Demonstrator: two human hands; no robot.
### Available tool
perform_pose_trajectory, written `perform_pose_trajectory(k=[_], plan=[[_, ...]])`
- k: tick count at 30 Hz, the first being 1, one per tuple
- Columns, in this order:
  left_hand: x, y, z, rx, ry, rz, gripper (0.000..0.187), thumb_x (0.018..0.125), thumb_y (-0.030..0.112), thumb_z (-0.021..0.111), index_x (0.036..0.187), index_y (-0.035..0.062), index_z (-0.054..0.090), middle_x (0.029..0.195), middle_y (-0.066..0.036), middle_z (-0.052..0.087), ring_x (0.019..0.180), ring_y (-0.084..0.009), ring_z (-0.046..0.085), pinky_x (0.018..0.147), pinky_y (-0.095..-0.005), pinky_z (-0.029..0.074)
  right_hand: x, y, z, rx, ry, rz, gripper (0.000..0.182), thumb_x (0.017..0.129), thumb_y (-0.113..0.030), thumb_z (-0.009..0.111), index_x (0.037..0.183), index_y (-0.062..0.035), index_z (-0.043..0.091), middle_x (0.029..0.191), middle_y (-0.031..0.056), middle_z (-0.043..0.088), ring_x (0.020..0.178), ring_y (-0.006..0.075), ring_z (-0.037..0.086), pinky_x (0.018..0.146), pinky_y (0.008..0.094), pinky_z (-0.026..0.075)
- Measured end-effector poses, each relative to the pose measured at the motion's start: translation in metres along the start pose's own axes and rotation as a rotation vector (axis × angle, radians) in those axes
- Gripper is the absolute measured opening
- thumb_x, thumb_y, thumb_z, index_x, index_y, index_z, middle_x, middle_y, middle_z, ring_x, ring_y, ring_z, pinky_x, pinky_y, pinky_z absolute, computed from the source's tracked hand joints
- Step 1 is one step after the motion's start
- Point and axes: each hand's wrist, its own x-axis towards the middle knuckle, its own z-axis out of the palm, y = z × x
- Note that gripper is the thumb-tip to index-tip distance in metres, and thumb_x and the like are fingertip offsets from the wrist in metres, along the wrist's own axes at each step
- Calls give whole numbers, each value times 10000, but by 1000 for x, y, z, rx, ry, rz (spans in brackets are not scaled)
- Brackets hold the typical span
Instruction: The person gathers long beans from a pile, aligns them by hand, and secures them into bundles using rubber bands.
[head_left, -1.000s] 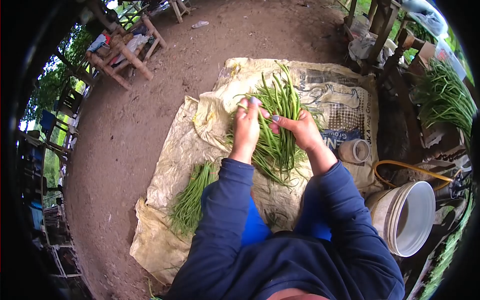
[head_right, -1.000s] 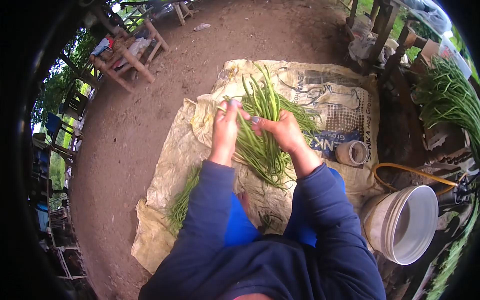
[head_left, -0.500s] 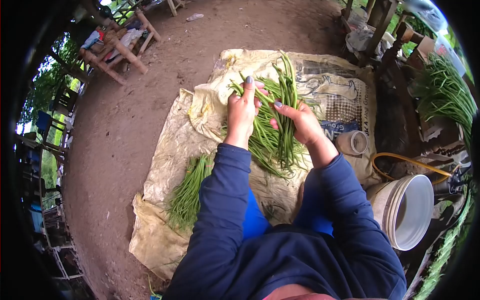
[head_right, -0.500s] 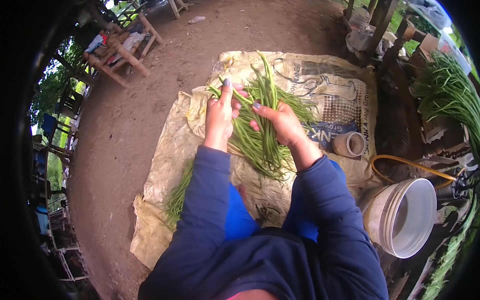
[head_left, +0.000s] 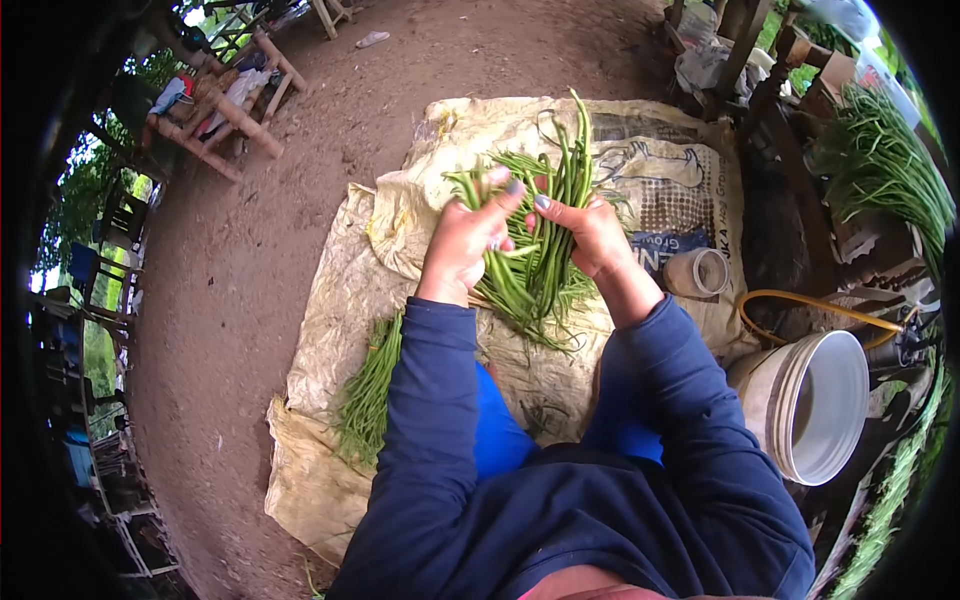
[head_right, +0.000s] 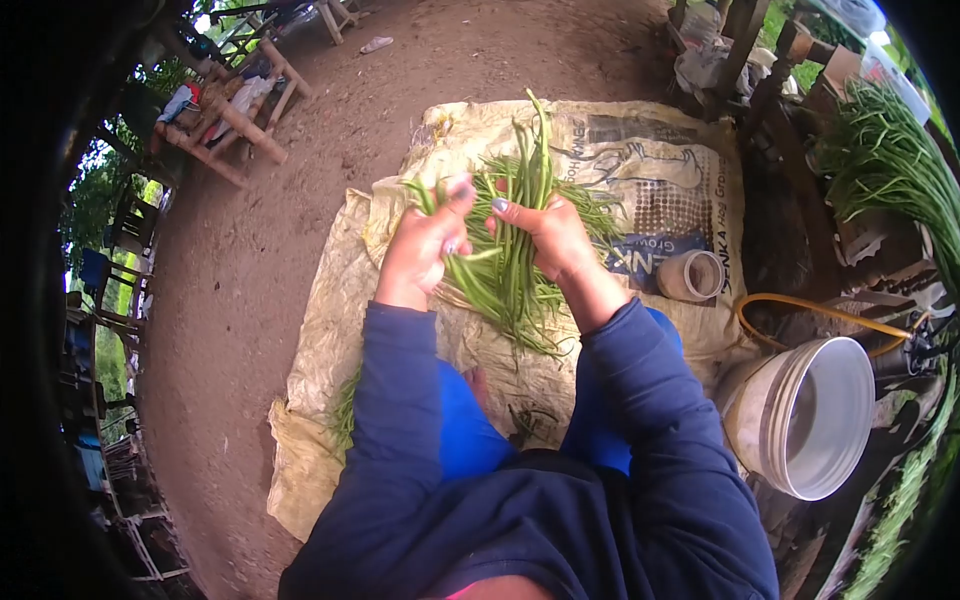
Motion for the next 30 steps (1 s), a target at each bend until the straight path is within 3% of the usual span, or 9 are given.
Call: perform_pose_trajectory(k=[1, 2, 7, 16, 20, 24, 26, 27, 30], plan=[[-5, 3, 4, 31, -50, -60, 519, 836, 351, 725, 1209, 14, 595, 738, -4, 579, 503, -45, 402, 488, -266, 420, 1, 3, -1, -32, -65, -59, 254, 839, -34, 687, 1075, 10, 606, 853, 70, 662, 732, 158, 635, 681, 281, 525], [-2, -2, 4, 74, -88, -69, 417, 832, 317, 734, 1105, 15, 644, 786, -30, 626, 500, -50, 413, 448, -269, 403, 1, 3, 1, -31, -68, -58, 254, 839, -34, 687, 1075, 10, 606, 853, 70, 662, 732, 158, 635, 681, 281, 525], [10, -20, 3, -147, 30, -71, 320, 900, 353, 641, 1008, 52, 663, 736, 12, 586, 578, -60, 473, 475, -234, 391, -1, -4, -1, -113, -119, -99, 205, 843, -15, 675, 1040, 9, 621, 898, 77, 675, 728, 141, 625, 657, 263, 510], [22, -19, -1, -116, 17, -85, 410, 928, 422, 583, 1138, 73, 627, 763, 34, 469, 645, -88, 424, 573, -233, 341, -8, -8, 1, -200, -134, 10, 221, 822, -69, 720, 1004, -1, 615, 841, 75, 659, 725, 170, 642, 605, 287, 525], [25, -25, 2, -369, 9, 46, 389, 941, 405, 559, 1188, 105, 566, 798, 2, 474, 718, -148, 531, 650, -342, 507, -5, -6, 0, -185, -138, -32, 230, 836, -85, 710, 1021, 3, 604, 841, 76, 658, 709, 172, 631, 599, 287, 515], [17, -13, 14, -692, 101, 0, 502, 916, 413, 608, 1252, 49, 525, 692, 22, 441, 608, -114, 428, 638, -275, 438, -2, -9, -3, -243, -154, -86, 235, 840, -99, 709, 1023, 6, 605, 836, 72, 663, 653, 149, 612, 579, 268, 494], [19, -9, 6, -381, -79, 64, 590, 895, 440, 625, 1266, 6, 475, 648, 51, 403, 598, -78, 416, 563, -247, 389, -4, -12, -4, -432, -140, -86, 232, 840, -108, 710, 1016, 5, 610, 823, 55, 667, 593, 116, 578, 559, 246, 472], [15, -5, 11, -304, -50, 60, 609, 873, 424, 663, 1236, -43, 518, 599, 74, 349, 551, -48, 318, 536, -231, 290, -5, -11, -4, -504, -139, -78, 232, 836, -110, 716, 1019, -11, 615, 799, 33, 664, 541, 84, 534, 528, 231, 449], [18, -10, 8, -256, -1, -41, 522, 888, 376, 660, 1192, -39, 574, 586, 82, 337, 535, -49, 319, 526, -230, 279, -7, -7, -1, -509, -174, -69, 199, 854, -155, 711, 981, -32, 620, 722, -5, 621, 520, 56, 491, 463, 211, 397]])
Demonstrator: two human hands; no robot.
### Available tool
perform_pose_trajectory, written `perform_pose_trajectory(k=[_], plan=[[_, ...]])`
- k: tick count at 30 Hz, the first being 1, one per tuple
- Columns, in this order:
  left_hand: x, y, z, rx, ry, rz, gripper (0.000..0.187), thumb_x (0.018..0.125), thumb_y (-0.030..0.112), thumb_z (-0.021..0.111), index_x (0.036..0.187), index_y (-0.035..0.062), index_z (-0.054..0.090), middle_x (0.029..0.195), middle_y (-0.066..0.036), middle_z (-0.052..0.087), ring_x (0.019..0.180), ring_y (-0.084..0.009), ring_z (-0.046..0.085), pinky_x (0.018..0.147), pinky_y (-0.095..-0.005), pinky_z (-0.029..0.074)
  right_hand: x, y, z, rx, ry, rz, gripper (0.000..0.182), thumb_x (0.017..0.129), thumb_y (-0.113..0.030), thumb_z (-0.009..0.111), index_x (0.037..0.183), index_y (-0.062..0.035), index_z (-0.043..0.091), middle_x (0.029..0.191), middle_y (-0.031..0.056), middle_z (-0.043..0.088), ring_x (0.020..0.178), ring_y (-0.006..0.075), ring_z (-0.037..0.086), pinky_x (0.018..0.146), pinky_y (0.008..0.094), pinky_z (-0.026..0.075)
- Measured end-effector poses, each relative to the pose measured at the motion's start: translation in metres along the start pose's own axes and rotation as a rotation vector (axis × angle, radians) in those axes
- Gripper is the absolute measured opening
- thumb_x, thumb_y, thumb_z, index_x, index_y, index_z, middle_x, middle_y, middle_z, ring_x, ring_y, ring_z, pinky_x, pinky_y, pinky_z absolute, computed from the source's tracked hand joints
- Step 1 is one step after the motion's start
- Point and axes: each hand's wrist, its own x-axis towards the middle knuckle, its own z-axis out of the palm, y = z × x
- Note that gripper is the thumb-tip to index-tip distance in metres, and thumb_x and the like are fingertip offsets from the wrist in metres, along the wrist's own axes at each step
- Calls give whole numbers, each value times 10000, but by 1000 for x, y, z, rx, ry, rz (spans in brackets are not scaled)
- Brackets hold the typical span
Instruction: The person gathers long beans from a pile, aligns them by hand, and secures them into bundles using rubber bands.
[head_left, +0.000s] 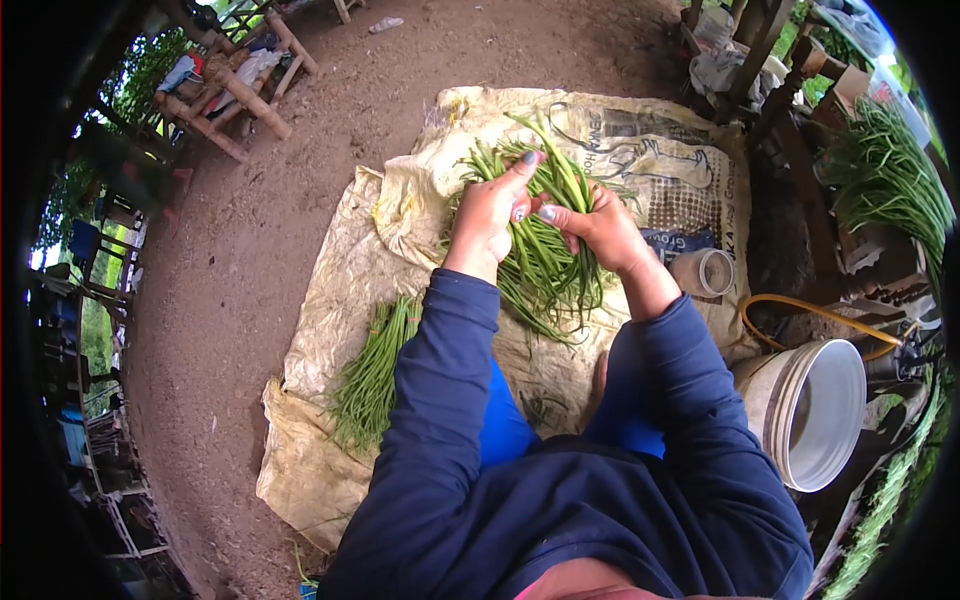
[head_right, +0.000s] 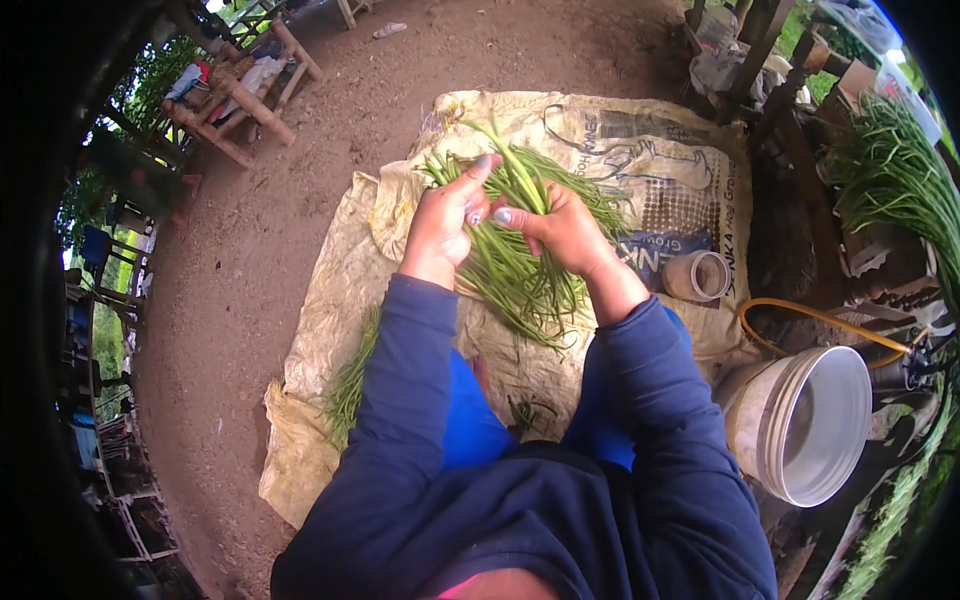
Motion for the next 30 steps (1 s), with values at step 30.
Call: perform_pose_trajectory(k=[30], plan=[[0, -2, -11, 15, 13, -137, 339, 914, 314, 630, 1046, 4, 666, 729, -8, 472, 620, -129, 480, 605, -302, 462, 1, 9, 2, 161, -49, 134, 220, 938, -222, 607, 1041, -28, 616, 812, 16, 643, 658, 89, 592, 589, 237, 489]])
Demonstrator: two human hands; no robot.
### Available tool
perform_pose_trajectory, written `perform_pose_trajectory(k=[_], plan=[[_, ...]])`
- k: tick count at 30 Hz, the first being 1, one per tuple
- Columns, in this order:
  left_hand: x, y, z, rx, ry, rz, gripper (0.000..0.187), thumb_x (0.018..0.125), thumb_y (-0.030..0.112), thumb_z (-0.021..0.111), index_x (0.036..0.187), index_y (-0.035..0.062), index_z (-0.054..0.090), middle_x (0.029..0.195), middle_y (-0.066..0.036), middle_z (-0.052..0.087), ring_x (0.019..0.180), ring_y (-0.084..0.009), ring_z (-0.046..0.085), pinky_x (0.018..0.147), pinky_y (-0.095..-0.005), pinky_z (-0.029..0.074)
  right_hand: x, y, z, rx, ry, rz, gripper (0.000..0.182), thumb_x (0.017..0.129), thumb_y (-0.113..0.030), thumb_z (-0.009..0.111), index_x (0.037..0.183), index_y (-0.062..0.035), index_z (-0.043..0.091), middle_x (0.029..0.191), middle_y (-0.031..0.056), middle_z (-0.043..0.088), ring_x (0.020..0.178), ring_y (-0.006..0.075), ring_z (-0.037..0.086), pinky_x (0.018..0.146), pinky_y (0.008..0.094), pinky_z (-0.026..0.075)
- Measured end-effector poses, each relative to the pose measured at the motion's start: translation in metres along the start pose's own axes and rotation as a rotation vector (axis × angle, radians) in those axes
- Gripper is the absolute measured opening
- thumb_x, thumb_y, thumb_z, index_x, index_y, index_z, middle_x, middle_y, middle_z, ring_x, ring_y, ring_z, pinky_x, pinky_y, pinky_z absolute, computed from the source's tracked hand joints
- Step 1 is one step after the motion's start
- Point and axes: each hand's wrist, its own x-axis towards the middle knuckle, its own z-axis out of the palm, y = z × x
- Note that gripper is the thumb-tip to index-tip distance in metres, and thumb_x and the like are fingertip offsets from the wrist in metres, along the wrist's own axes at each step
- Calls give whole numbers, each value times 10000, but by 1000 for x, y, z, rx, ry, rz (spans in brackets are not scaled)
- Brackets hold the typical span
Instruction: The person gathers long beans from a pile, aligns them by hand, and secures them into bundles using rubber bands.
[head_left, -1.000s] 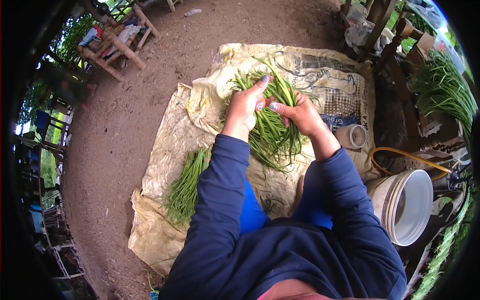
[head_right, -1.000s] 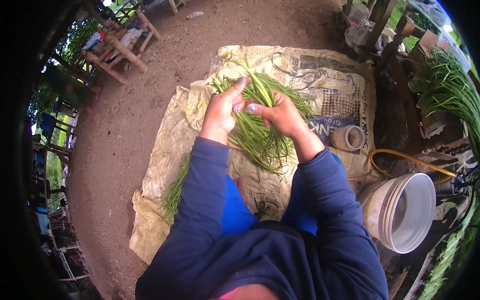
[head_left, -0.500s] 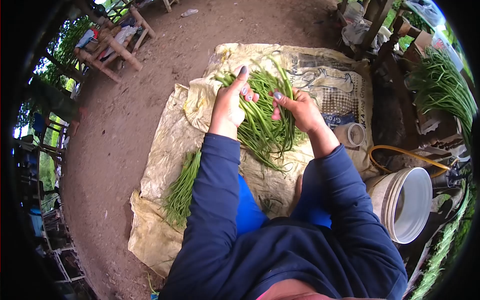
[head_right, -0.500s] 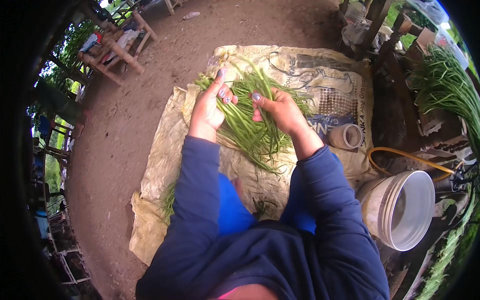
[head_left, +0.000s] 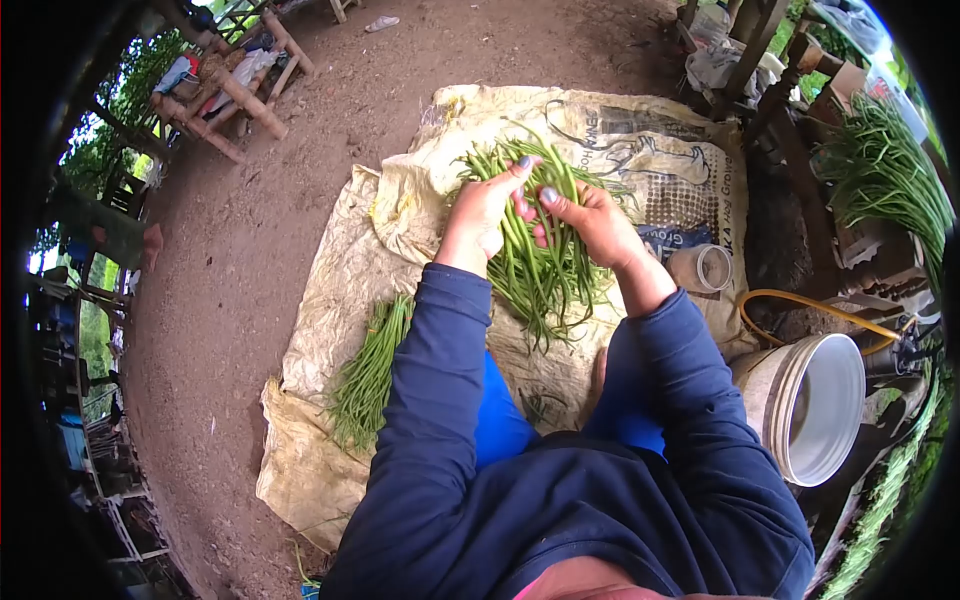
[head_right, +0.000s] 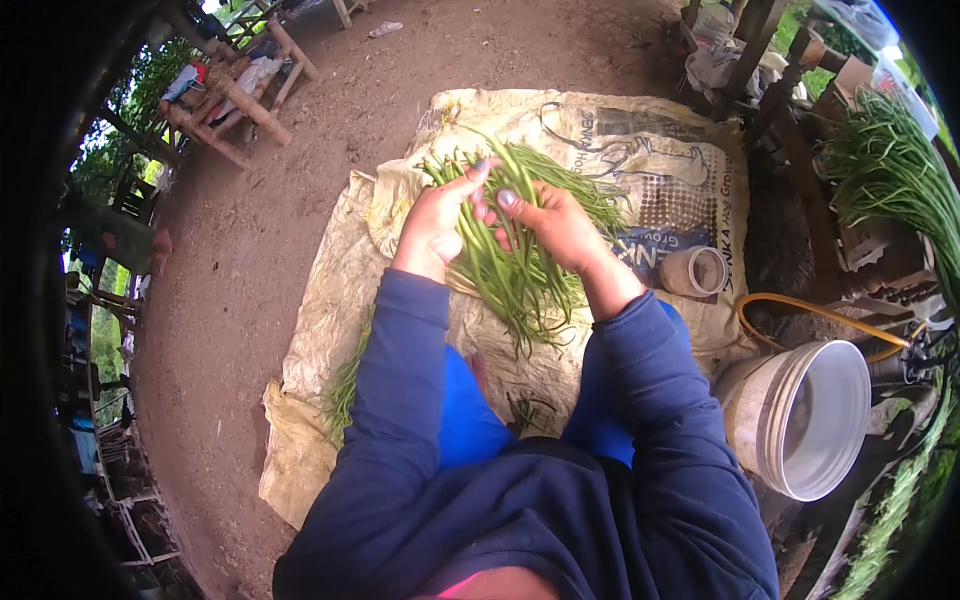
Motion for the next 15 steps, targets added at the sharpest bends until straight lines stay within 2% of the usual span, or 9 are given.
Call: perform_pose_trajectory(k=[1, 2, 4, 5, 6, 7, 10, 12, 15], plan=[[4, -2, -4, 30, -33, 43, 358, 923, 319, 614, 1103, 10, 634, 888, -56, 572, 742, -165, 570, 728, -305, 488, 3, 1, -3, 48, 66, -18, 240, 938, -244, 607, 1041, -27, 617, 835, 26, 649, 668, 93, 593, 591, 238, 488], [6, -3, -5, 30, -35, 43, 358, 923, 319, 614, 1103, 10, 634, 888, -56, 572, 742, -165, 570, 728, -305, 488, 5, 0, -5, 94, 133, -38, 260, 937, -265, 608, 1041, -27, 619, 857, 36, 654, 678, 98, 594, 592, 239, 488], [12, -6, -3, -210, -10, 252, 300, 932, 316, 602, 1063, 50, 648, 820, -39, 600, 724, -152, 584, 675, -289, 472, 6, -1, -6, 95, 252, -82, 346, 943, -347, 587, 1040, -16, 612, 799, 34, 617, 670, 117, 584, 594, 257, 491], [2, 3, 2, -247, -51, 201, 334, 952, 318, 563, 1164, 61, 586, 938, -68, 636, 877, -196, 637, 787, -306, 486, 6, -2, -10, 116, 275, -106, 407, 951, -404, 547, 1030, -9, 607, 746, 28, 571, 638, 126, 563, 585, 270, 489], [-4, 5, 3, -295, -83, 188, 361, 968, 313, 532, 1208, 43, 539, 973, -94, 648, 977, -236, 645, 811, -320, 501, 7, -3, -14, 136, 299, -128, 473, 959, -461, 507, 1021, -2, 603, 694, 21, 525, 606, 135, 542, 576, 283, 487], [-5, 4, 3, -301, -83, 184, 381, 965, 325, 536, 1215, 37, 537, 938, -85, 639, 913, -221, 645, 788, -328, 509, 8, -3, -18, 95, 310, -120, 584, 957, -562, 418, 1027, -1, 567, 638, 11, 433, 541, 135, 475, 517, 292, 446], [0, -6, 2, -329, -121, 185, 431, 940, 331, 578, 1247, 32, 529, 874, -70, 590, 798, -184, 599, 753, -340, 517, 4, -10, -18, 313, 269, -70, 597, 960, -583, 378, 1036, -10, 528, 637, 18, 426, 510, 129, 427, 463, 289, 385], [-3, -7, 8, -350, -158, 193, 468, 919, 325, 616, 1270, 32, 521, 844, -62, 551, 747, -163, 553, 741, -343, 516, 6, -6, -18, 360, 284, -57, 551, 960, -561, 406, 1047, -26, 506, 641, 30, 447, 499, 127, 411, 444, 283, 351], [-10, -13, 28, -20, -11, 156, 442, 821, 233, 751, 1162, -17, 620, 708, 17, 514, 588, -105, 446, 618, -289, 480, 6, -7, -13, 300, 301, -14, 443, 957, -491, 480, 983, -50, 502, 671, 37, 511, 499, 120, 425, 438, 278, 358]])
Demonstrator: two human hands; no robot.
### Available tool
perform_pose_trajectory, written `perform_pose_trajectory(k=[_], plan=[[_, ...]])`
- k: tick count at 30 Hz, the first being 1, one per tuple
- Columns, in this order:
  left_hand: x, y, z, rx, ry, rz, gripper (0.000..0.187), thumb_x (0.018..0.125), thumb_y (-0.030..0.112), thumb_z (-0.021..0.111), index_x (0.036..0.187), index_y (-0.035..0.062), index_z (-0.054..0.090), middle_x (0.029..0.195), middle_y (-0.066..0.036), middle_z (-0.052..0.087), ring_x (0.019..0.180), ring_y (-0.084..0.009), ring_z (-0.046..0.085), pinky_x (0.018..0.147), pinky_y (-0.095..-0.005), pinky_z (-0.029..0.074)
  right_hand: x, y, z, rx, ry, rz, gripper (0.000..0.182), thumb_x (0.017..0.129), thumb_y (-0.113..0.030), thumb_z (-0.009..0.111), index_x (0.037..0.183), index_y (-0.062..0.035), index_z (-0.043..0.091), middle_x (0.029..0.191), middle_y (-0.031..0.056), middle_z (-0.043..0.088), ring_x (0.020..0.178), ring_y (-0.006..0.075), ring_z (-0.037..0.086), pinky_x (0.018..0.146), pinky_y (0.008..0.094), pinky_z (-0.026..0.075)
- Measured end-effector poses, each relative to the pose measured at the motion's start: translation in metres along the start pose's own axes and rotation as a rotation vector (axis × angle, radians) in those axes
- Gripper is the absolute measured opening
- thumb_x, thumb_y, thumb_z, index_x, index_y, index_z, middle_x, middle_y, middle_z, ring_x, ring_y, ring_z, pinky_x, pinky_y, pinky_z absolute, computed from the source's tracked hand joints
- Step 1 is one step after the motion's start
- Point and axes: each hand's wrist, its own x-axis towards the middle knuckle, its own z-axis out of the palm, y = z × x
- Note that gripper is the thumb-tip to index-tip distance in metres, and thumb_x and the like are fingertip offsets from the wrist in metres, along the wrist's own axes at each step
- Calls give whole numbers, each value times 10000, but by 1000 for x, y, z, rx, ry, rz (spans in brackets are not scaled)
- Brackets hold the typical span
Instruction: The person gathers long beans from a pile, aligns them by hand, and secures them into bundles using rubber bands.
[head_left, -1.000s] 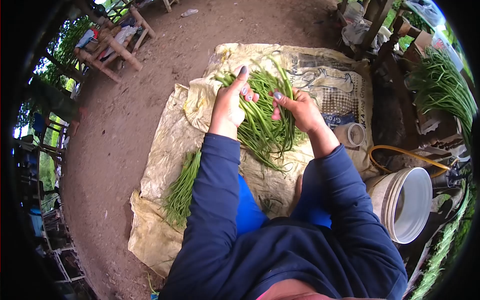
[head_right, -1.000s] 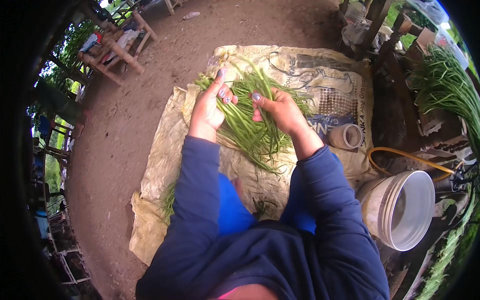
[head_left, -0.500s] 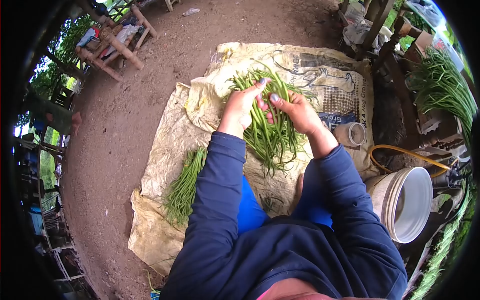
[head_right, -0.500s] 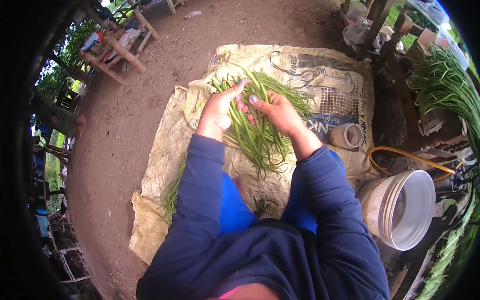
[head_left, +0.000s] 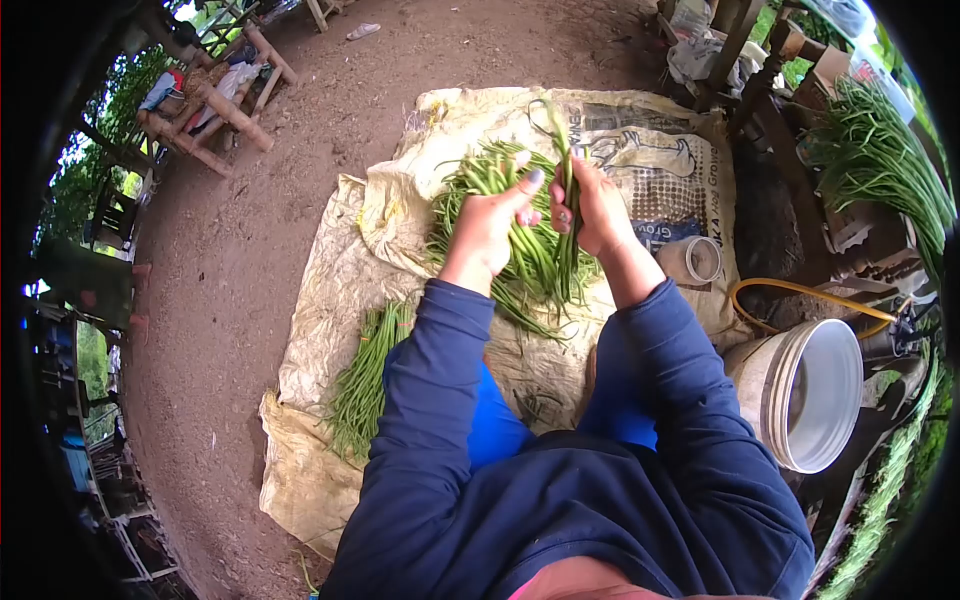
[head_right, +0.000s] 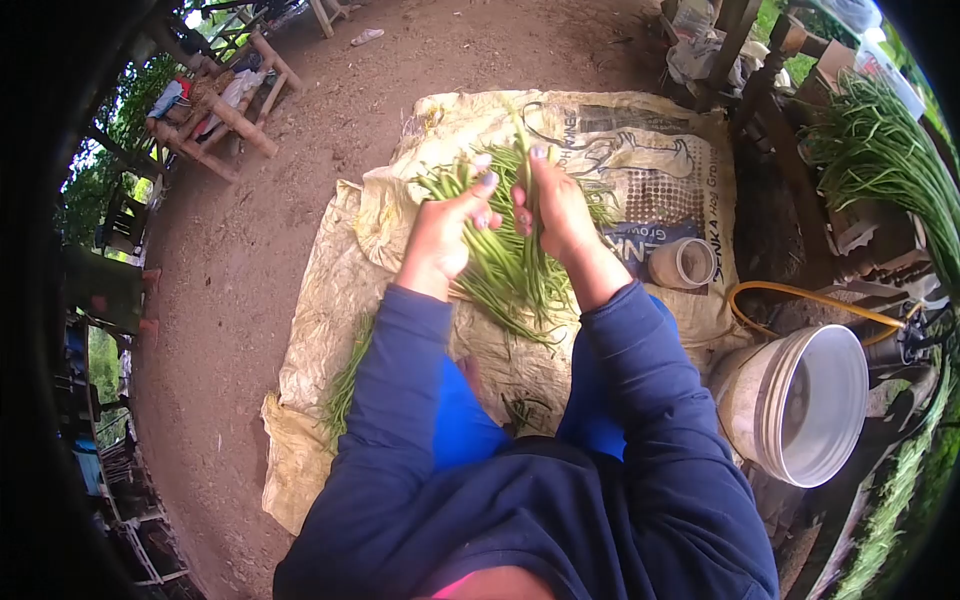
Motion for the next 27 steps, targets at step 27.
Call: perform_pose_trajectory(k=[27], plan=[[8, 13, -31, -142, -19, -153, 218, 878, 217, 672, 761, 59, 578, 651, -36, 547, 670, -182, 588, 649, -318, 486, 3, 11, 2, -278, -63, -164, 237, 990, -262, 511, 878, -60, 566, 707, 5, 535, 582, 102, 529, 531, 250, 465]])
